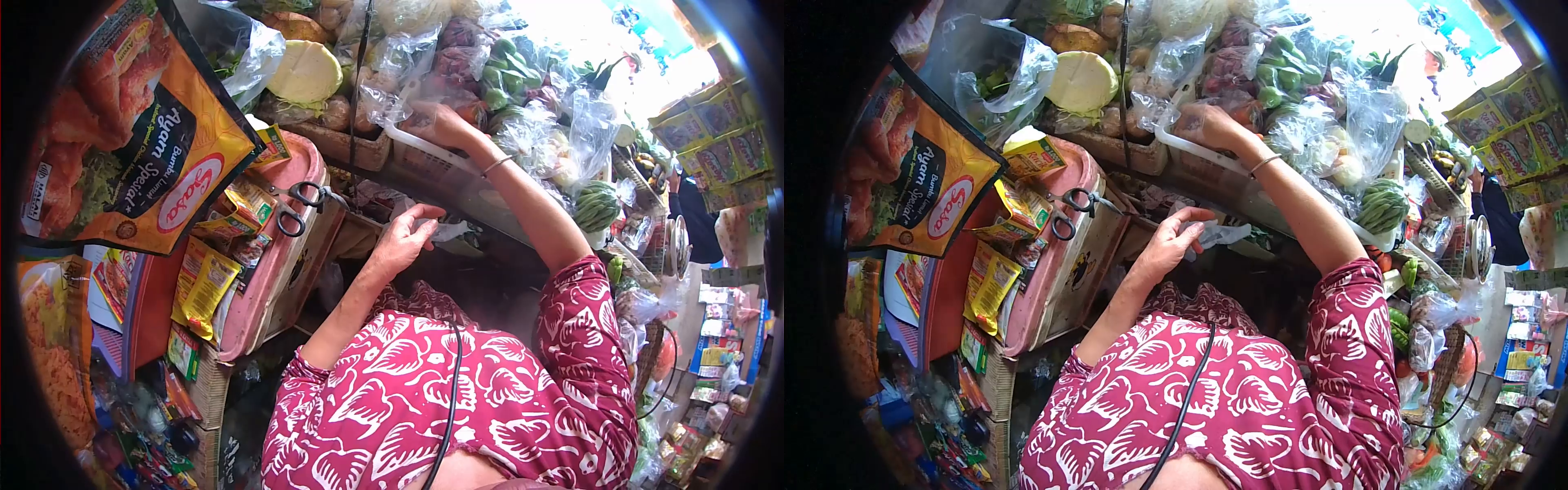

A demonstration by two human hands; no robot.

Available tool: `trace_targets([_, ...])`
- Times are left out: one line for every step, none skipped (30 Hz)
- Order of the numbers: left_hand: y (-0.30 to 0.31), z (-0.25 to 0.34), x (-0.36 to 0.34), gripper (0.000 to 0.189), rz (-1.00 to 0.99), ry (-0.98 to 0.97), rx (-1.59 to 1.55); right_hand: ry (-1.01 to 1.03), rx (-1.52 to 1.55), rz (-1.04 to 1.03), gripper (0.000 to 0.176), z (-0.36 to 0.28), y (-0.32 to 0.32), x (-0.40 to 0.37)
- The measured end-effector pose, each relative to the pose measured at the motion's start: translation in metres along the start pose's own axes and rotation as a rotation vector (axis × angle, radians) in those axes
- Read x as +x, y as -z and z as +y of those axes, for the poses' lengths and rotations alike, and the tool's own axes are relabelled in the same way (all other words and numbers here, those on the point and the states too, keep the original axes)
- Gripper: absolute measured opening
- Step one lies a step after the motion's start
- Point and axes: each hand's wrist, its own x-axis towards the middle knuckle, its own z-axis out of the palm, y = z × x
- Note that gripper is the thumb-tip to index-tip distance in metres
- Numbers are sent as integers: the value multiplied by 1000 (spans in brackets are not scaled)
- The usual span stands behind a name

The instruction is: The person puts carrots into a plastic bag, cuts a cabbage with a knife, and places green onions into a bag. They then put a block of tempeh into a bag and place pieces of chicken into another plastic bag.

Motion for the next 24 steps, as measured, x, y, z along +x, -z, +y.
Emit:
trace_targets([-1, 0, 1, 28, -2, 2, -1, 101, -74, 41, 42, 5, -2, 2])
trace_targets([-1, 0, 2, 28, -10, 20, 2, 200, -145, 84, 42, 10, -4, 2])
trace_targets([0, 0, 3, 28, -18, 39, 8, 127, -135, -33, 40, -12, 12, -4])
trace_targets([1, -1, 3, 28, -22, 40, 12, 139, -116, -5, 35, -9, 19, -7])
trace_targets([2, -3, 2, 28, -23, 29, 0, 164, -144, -21, 31, 2, 26, -4])
trace_targets([3, -5, 1, 28, -23, 18, -15, 190, -171, -40, 27, 19, 32, -2])
trace_targets([5, -6, 1, 28, -21, 21, -16, 271, -195, 62, 21, 24, 45, -5])
trace_targets([7, -8, 0, 28, -13, 27, -62, -2, -189, 122, 17, -22, 67, -22])
trace_targets([8, -10, -2, 28, -5, 34, -108, -22, -156, 163, 15, -12, 71, -22])
trace_targets([9, -12, -2, 28, -1, 39, -110, -41, -124, 205, 14, -5, 79, -24])
trace_targets([10, -14, -1, 29, 7, 48, -135, -34, -134, 239, 13, 1, 82, -26])
trace_targets([10, -15, -1, 29, 15, 57, -159, -28, -144, 274, 13, 1, 87, -28])
trace_targets([11, -14, -2, 29, 17, 60, -156, -58, -121, 268, 14, 1, 93, -28])
trace_targets([12, -13, -4, 31, 40, 145, -378, -87, -148, 305, 14, 1, 98, -31])
trace_targets([12, -12, -5, 32, 65, 228, -600, -107, -104, 354, 15, 2, 105, -33])
trace_targets([13, -13, -4, 32, 65, 232, -597, -129, -59, 403, 15, 8, 111, -36])
trace_targets([13, -15, -3, 33, 88, 247, -704, 39, -93, 418, 16, 31, 118, -34])
trace_targets([12, -16, -1, 34, 111, 262, -811, -57, 229, 384, 18, 16, 127, -39])
trace_targets([10, -14, 1, 34, 109, 268, -809, -122, 324, 368, 19, 12, 132, -42])
trace_targets([7, -10, 5, 33, 71, 265, -811, -185, 418, 354, 20, 9, 137, -46])
trace_targets([3, -5, 10, 32, 31, 263, -813, -252, 430, 343, 26, -3, 139, -50])
trace_targets([-1, 0, 15, 32, 27, 268, -809, -257, 431, 349, 26, 2, 142, -53])
trace_targets([-5, 5, 20, 32, -44, 227, -822, -247, 404, 254, 31, 9, 148, -55])
trace_targets([-8, 9, 25, 32, -115, 185, -835, -235, 374, 158, 38, 12, 153, -57])
